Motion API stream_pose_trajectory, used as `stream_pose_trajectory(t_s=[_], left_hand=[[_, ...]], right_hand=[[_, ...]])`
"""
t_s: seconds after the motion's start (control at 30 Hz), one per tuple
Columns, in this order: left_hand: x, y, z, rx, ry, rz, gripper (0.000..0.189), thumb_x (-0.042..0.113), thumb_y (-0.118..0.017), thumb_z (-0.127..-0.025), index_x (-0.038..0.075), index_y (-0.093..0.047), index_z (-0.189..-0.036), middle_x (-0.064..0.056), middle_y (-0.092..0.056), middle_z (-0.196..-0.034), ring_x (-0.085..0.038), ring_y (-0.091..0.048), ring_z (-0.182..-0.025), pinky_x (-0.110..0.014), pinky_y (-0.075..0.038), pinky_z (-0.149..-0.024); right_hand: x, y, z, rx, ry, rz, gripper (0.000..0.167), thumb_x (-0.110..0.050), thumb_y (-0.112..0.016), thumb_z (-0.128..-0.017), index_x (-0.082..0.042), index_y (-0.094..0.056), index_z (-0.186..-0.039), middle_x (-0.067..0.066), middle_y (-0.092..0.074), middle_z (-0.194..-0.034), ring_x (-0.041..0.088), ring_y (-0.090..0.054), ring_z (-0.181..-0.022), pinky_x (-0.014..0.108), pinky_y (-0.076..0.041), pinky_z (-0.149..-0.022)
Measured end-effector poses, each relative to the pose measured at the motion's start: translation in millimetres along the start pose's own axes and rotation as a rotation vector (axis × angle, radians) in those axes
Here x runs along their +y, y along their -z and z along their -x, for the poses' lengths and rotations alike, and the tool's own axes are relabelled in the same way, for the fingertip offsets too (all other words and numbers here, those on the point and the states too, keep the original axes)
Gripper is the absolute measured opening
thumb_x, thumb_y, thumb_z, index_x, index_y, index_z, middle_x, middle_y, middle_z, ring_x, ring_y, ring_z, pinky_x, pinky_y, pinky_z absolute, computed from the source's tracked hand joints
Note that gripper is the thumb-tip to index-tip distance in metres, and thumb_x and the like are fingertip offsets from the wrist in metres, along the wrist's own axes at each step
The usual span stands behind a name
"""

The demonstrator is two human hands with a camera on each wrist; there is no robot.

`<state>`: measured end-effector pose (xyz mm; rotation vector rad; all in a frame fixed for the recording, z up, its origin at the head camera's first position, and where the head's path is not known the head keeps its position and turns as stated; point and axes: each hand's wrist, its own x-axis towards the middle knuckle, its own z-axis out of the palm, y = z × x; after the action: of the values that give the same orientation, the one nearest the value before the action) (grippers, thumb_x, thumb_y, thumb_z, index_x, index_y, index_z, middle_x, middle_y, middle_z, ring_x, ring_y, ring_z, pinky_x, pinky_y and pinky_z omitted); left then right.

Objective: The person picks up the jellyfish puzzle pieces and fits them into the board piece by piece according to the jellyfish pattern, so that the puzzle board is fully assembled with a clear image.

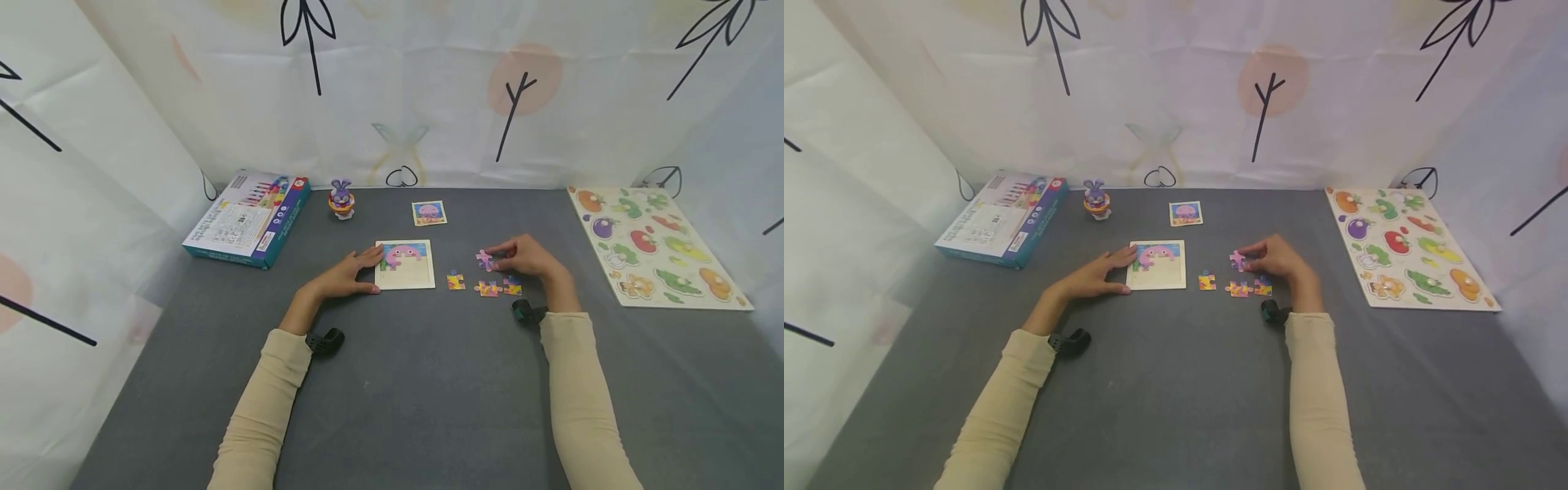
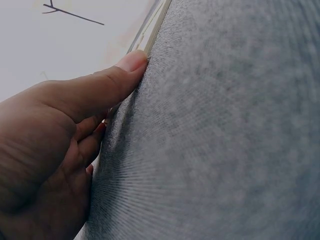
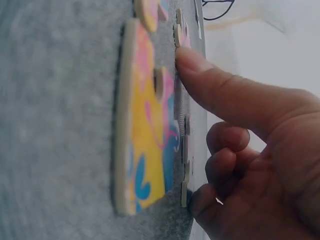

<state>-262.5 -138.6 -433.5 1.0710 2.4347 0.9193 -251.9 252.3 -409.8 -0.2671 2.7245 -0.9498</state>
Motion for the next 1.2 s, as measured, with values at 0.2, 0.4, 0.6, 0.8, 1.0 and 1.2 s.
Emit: stream_pose_trajectory(t_s=[0.2,0.4,0.6,0.8,1.0,1.2], left_hand=[[-1.5,-0.8,-1.4,-0.003,0.019,-0.005,0.077,0.023,-0.067,-0.084,0.005,-0.023,-0.145,-0.01,-0.013,-0.155,-0.025,-0.008,-0.144,-0.052,0.0,-0.114],[-0.5,-0.6,-1.4,0.002,0.023,-0.005,0.077,0.023,-0.067,-0.084,0.005,-0.024,-0.145,-0.01,-0.013,-0.155,-0.026,-0.008,-0.143,-0.052,0.0,-0.114],[0.2,-0.7,-1.3,-0.005,0.006,-0.006,0.078,0.024,-0.067,-0.084,0.004,-0.023,-0.145,-0.012,-0.014,-0.154,-0.027,-0.008,-0.143,-0.053,-0.001,-0.114],[0.0,0.4,-0.3,0.002,0.007,0.002,0.078,0.022,-0.067,-0.084,0.003,-0.024,-0.145,-0.013,-0.014,-0.154,-0.028,-0.008,-0.143,-0.053,0.0,-0.113],[-0.2,-0.6,-1.7,-0.006,0.017,-0.004,0.077,0.023,-0.067,-0.084,0.004,-0.023,-0.145,-0.011,-0.013,-0.155,-0.026,-0.008,-0.143,-0.052,0.0,-0.114],[-0.7,0.0,-2.5,-0.005,0.02,-0.011,0.076,0.023,-0.066,-0.085,0.004,-0.023,-0.145,-0.011,-0.013,-0.155,-0.027,-0.008,-0.143,-0.053,0.0,-0.113]], right_hand=[[-1,0,-3.5,0.022,0.008,0.024,0.033,-0.016,-0.071,-0.079,-0.004,-0.068,-0.11,-0.002,-0.039,-0.063,0.013,-0.03,-0.06,0.027,-0.026,-0.054],[-5,-1,-12.0,0.045,0.046,0.093,0.032,-0.017,-0.071,-0.079,0.0,-0.068,-0.107,0.006,-0.048,-0.075,0.018,-0.036,-0.07,0.03,-0.027,-0.062],[-10,-8,-18.8,0.08,0.121,0.113,0.03,-0.019,-0.072,-0.078,-0.001,-0.07,-0.101,0.003,-0.043,-0.07,0.017,-0.035,-0.067,0.028,-0.027,-0.06],[-38,-26,-33.6,0.043,0.211,0.06,0.029,-0.021,-0.072,-0.078,-0.004,-0.07,-0.102,0.007,-0.047,-0.075,0.02,-0.037,-0.069,0.029,-0.03,-0.061],[-73,-50,-49.6,-0.017,0.28,0.034,0.025,-0.02,-0.073,-0.077,-0.007,-0.071,-0.099,0.01,-0.057,-0.083,0.024,-0.049,-0.079,0.031,-0.037,-0.069],[-93,-70,-61.3,-0.056,0.329,0.04,0.025,-0.018,-0.072,-0.077,-0.005,-0.072,-0.098,0.005,-0.051,-0.073,0.016,-0.04,-0.062,0.026,-0.033,-0.057]])
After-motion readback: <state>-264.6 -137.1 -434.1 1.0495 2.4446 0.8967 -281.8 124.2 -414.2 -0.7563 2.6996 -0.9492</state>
